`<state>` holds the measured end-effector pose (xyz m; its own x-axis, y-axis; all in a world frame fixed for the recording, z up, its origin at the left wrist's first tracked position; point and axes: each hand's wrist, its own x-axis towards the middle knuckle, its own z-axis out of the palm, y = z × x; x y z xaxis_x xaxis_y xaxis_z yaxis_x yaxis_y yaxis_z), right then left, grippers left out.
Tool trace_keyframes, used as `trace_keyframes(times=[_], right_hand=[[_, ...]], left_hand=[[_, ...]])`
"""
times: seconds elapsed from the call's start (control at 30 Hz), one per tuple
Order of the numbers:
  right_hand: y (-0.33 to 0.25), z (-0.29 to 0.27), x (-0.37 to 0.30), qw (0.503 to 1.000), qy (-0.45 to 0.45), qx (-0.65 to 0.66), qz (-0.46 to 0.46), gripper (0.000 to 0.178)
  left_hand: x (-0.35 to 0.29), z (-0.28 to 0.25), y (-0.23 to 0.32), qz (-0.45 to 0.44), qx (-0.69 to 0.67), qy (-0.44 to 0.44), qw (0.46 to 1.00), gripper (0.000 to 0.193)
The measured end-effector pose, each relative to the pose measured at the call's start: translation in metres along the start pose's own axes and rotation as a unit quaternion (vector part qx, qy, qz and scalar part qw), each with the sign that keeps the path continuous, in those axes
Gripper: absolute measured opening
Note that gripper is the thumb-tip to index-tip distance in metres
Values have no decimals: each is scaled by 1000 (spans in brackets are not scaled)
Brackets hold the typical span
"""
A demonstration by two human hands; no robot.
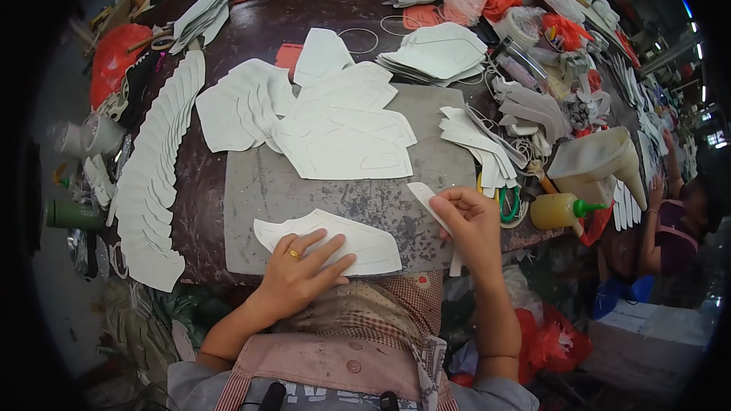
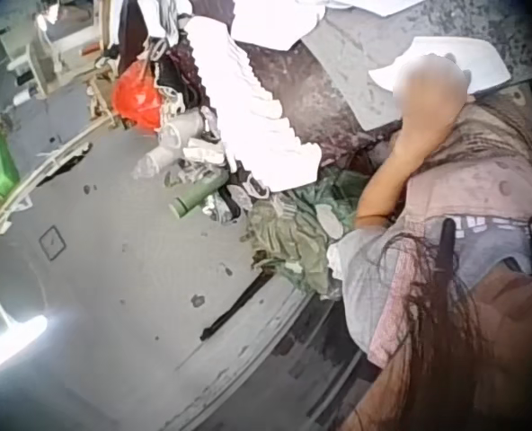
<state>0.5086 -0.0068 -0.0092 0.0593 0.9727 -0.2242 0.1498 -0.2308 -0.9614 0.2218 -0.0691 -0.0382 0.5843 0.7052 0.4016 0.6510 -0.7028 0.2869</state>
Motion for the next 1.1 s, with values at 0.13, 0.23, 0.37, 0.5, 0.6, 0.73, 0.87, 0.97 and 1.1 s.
trace_keyframes(times=[0.13,0.23,0.37,0.5,0.6,0.73,0.87,0.97,1.1], right_hand=[[-40,21,2,996,-81,-25,-3,16],[-43,62,11,981,-187,-48,2,18],[-27,95,31,958,-268,-107,10,17],[-28,102,41,945,-286,-151,44,17],[-29,102,41,941,-292,-163,59,16],[-29,104,41,942,-282,-172,63,16],[-28,105,41,940,-283,-179,67,16],[-29,106,41,940,-280,-183,72,16],[-30,108,41,938,-279,-191,69,16]], left_hand=[[-1,21,22,-27,46,79,995,31],[3,24,33,-66,68,73,993,31],[3,-1,24,-100,-28,50,993,51],[-16,2,15,-152,34,33,987,67],[-24,10,13,-153,49,23,987,71],[-28,14,12,-157,45,27,986,72],[-28,19,11,-146,78,36,986,71],[-27,19,10,-143,80,29,986,72],[-27,20,12,-145,97,1,985,77]])
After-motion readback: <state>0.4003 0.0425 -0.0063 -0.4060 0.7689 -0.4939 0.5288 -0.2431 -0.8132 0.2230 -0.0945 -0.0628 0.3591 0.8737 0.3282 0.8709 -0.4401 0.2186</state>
